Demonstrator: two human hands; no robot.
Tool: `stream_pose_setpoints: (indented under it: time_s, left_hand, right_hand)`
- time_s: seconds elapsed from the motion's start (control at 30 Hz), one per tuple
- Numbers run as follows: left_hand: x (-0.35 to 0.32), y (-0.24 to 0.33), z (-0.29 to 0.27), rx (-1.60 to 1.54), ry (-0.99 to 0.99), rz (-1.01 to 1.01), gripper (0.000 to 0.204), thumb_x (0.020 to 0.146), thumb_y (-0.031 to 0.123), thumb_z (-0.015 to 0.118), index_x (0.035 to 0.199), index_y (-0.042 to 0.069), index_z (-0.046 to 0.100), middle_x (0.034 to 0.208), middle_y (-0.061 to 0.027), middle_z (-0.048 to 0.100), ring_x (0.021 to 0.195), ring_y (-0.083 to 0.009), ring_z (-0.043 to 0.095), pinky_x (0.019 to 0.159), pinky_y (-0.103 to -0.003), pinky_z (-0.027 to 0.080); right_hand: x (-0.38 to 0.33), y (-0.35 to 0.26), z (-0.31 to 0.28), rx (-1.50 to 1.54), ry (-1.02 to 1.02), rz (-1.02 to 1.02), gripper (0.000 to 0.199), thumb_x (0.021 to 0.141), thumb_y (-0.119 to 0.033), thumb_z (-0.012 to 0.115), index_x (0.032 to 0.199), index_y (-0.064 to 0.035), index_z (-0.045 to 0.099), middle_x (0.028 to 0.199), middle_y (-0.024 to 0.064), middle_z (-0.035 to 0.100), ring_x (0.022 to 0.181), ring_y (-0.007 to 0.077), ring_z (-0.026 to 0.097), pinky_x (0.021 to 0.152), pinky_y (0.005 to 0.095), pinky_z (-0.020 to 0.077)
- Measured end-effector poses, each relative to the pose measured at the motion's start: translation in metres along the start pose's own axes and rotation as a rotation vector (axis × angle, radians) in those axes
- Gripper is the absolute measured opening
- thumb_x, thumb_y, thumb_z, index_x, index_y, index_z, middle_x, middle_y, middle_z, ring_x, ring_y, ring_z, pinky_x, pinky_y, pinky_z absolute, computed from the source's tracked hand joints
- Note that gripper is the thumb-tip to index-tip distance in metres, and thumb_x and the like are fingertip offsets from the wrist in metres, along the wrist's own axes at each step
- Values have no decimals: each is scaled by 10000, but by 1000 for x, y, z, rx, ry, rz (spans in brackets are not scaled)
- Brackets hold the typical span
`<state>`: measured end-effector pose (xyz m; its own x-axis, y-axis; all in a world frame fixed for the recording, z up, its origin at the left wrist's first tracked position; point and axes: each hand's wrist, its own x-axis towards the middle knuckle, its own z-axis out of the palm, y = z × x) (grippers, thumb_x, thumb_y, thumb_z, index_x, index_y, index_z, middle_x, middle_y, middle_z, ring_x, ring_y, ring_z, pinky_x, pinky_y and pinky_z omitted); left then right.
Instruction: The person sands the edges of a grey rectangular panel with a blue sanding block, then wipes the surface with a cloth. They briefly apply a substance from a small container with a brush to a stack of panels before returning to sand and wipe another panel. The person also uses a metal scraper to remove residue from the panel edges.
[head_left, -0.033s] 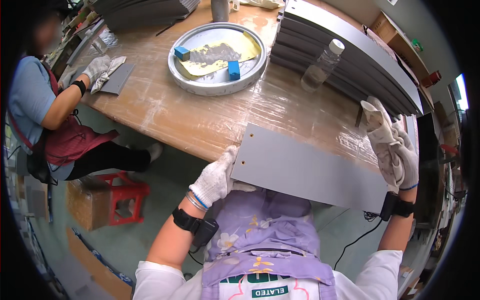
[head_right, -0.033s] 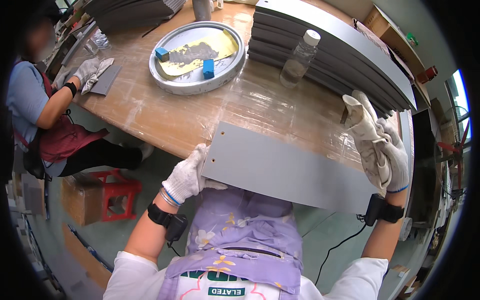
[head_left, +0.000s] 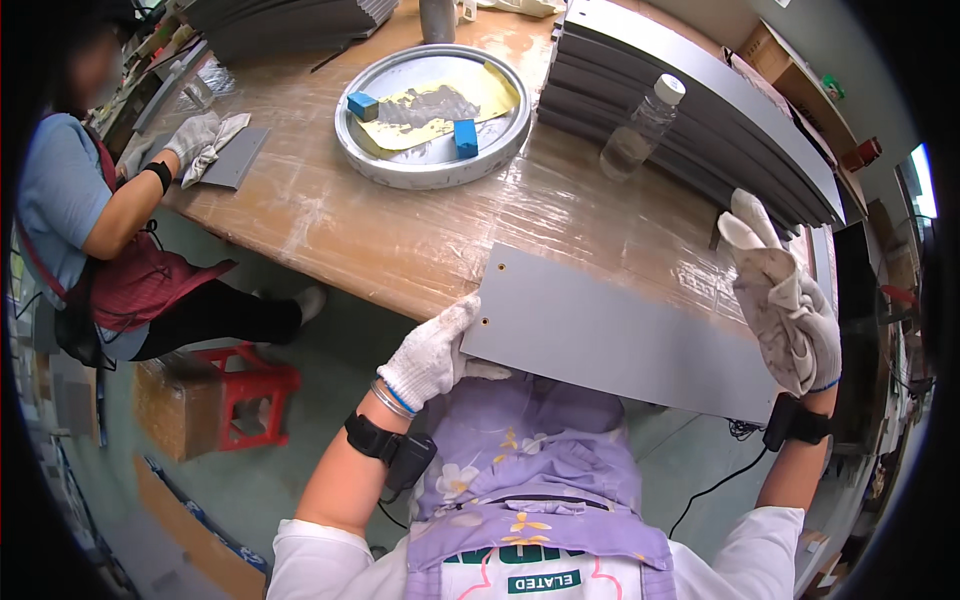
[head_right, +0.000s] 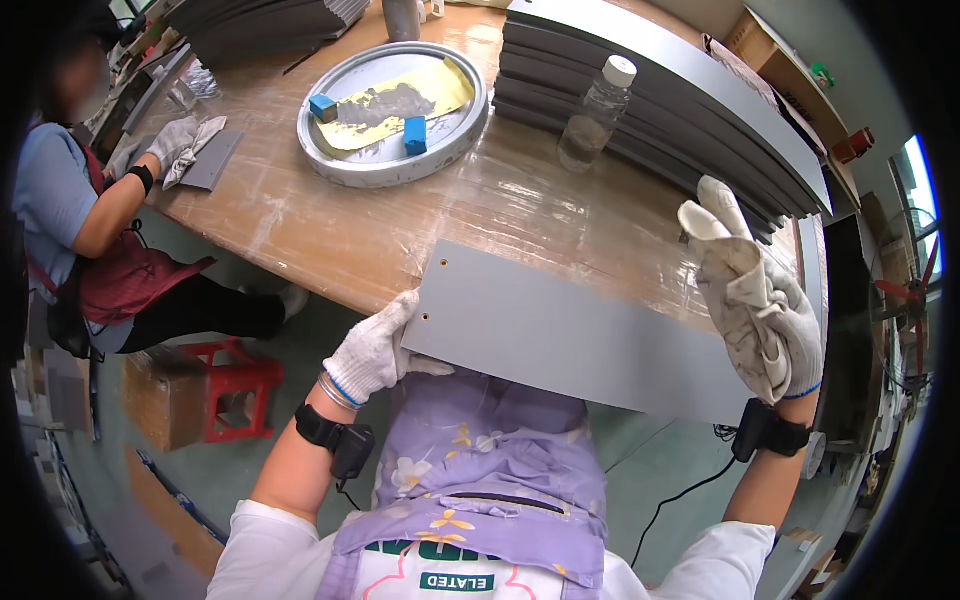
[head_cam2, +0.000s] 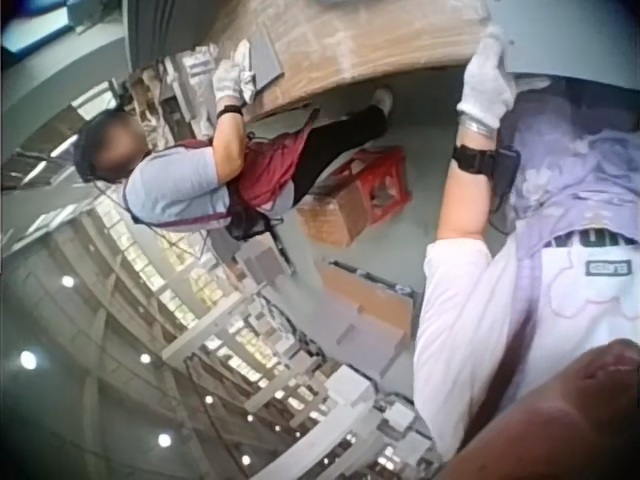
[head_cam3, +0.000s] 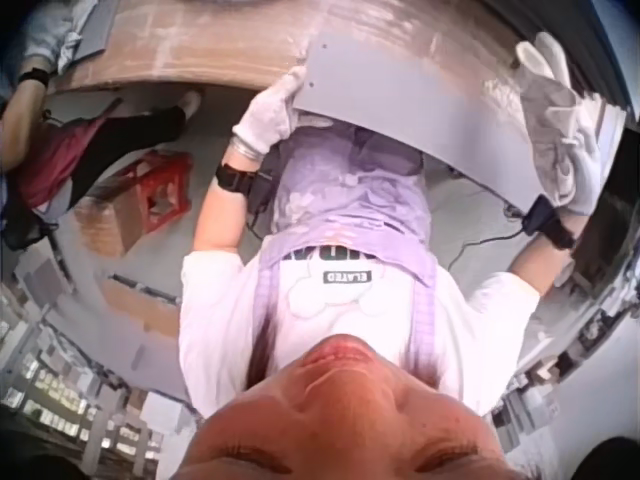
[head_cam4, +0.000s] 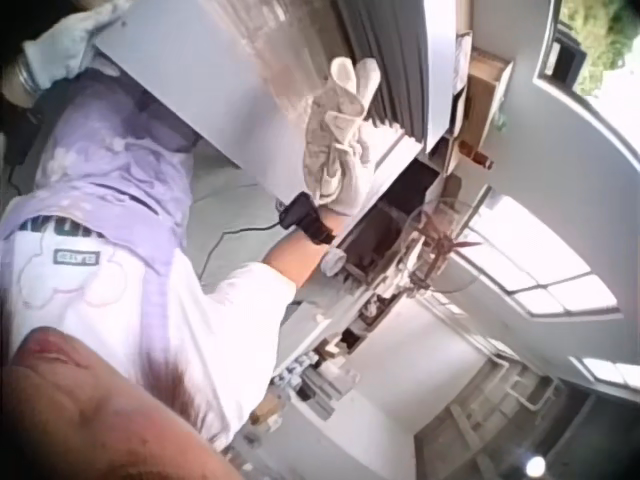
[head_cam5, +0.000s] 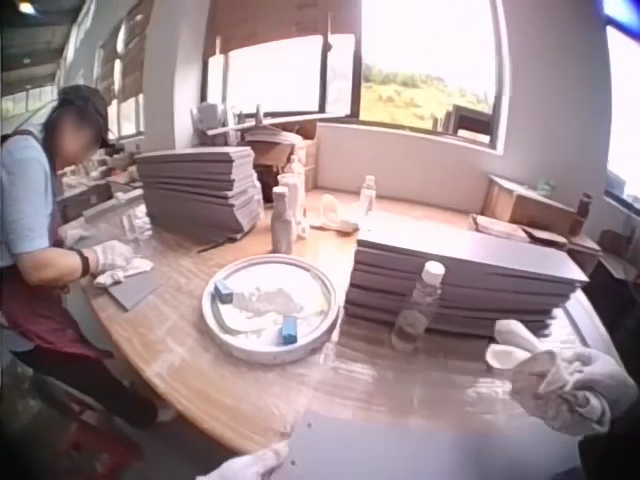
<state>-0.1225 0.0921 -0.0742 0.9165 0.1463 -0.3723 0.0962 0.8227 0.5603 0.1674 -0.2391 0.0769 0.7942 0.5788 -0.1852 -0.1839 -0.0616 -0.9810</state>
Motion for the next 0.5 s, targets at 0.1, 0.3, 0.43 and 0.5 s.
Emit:
stream_pose_setpoints:
  time_s: [0.1, 0.3, 0.43, 0.5]
  left_hand:
    - [7, -1, 4, 56, -42, 11, 498, 1026, 223, 433, 1477, 51, 312, 1362, -142, 499, 1184, -301, 577, 864, -534, 569]
    - [9, -3, 6, 127, 10, 18, 474, 1020, 219, 455, 1454, 68, 337, 1300, -142, 541, 1123, -290, 613, 841, -511, 586]
    - [26, -18, -35, 571, 57, 385, 365, 1030, 250, 446, 1342, 61, 450, 1271, -150, 563, 1082, -289, 627, 822, -513, 594]
    - [30, -19, -20, -70, 118, 164, 389, 1026, 283, 458, 1342, 56, 447, 1278, -149, 553, 1062, -287, 632, 823, -522, 594]
  right_hand:
    - [-40, 17, -20, -175, -31, 283, 342, 818, 13, 645, 1144, 103, 592, 938, 171, 686, 745, 197, 692, 658, 289, 576]
    - [-16, 111, 136, -1459, 43, -385, 687, 799, -495, 664, 1371, -147, 510, 1390, 207, 451, 1302, 402, 399, 1069, 559, 305]
    - [-12, 129, 248, -1145, -272, -806, 628, 788, -382, 690, 1314, -74, 536, 1339, 246, 491, 1280, 410, 447, 1027, 590, 363]
    - [-8, 136, 235, -1122, -182, -936, 494, 809, -329, 668, 1214, -55, 599, 1280, 218, 535, 1202, 380, 512, 977, 497, 429]
